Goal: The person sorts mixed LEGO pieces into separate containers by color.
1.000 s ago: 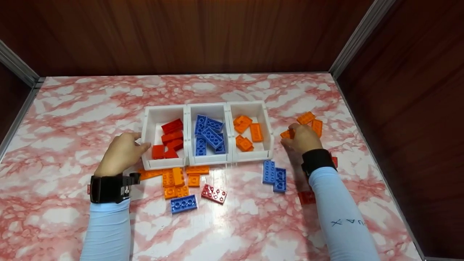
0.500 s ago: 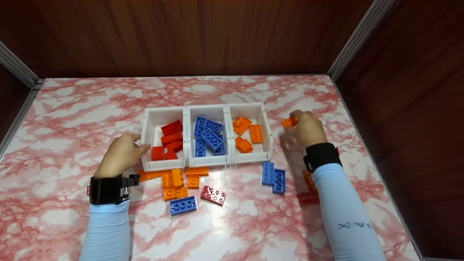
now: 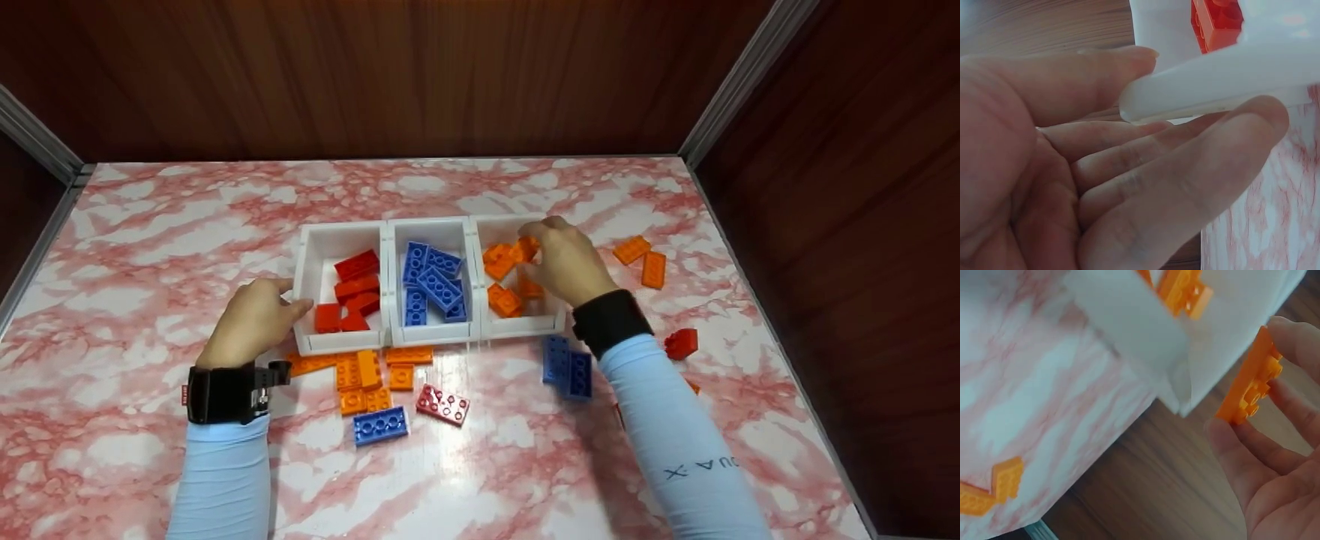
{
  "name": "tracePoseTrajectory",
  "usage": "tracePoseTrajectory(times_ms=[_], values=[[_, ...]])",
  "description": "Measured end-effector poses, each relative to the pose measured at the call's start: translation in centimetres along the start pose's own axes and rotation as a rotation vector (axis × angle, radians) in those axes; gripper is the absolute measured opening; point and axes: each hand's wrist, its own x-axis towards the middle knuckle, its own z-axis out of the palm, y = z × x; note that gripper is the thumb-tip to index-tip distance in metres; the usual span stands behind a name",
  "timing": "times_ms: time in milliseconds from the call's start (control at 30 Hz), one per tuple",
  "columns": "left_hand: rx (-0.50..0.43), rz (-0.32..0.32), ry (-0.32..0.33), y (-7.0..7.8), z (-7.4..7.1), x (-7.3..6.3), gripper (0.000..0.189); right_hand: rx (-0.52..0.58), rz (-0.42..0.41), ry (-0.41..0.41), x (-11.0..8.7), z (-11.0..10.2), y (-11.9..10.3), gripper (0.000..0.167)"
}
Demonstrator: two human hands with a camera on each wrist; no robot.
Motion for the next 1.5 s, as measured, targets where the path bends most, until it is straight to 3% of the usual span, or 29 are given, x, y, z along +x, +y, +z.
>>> tracePoseTrajectory(times_ms=[333,533,700,900,1033,1233,1400,1500], values=[[0.004,0.007,-0.005,0.4,0.2,0.2,0.031,-0.010,0.032,-0.110,0.9,2.7,-0.8,0.051],[0.010,0.010,-0.016,0.6,0.2,0.1,0.033,-0.011,0.044,-0.164,1.1,3.2,-0.8,0.050],[0.008,0.014,-0.019,0.7,0.2,0.2,0.037,-0.007,-0.001,-0.105,0.7,2.2,-0.3,0.044],[0.006,0.015,-0.016,0.7,0.2,0.3,0.034,-0.018,-0.052,0.016,0.0,-0.5,1.4,0.032],[-0.005,0.001,-0.029,0.5,0.1,0.3,0.039,-0.024,0.004,0.047,-0.9,-2.8,2.9,0.032],[-0.007,-0.003,-0.025,0.4,0.0,0.3,0.041,-0.043,0.110,-0.003,-3.5,-5.7,5.9,0.034],[-0.014,-0.020,-0.033,0.2,0.0,0.2,0.045,-0.006,0.224,-0.059,-5.7,-6.2,9.4,0.037],[-0.012,-0.024,-0.032,0.0,0.0,0.2,0.045,0.039,0.345,-0.139,-6.6,-5.7,11.3,0.043]])
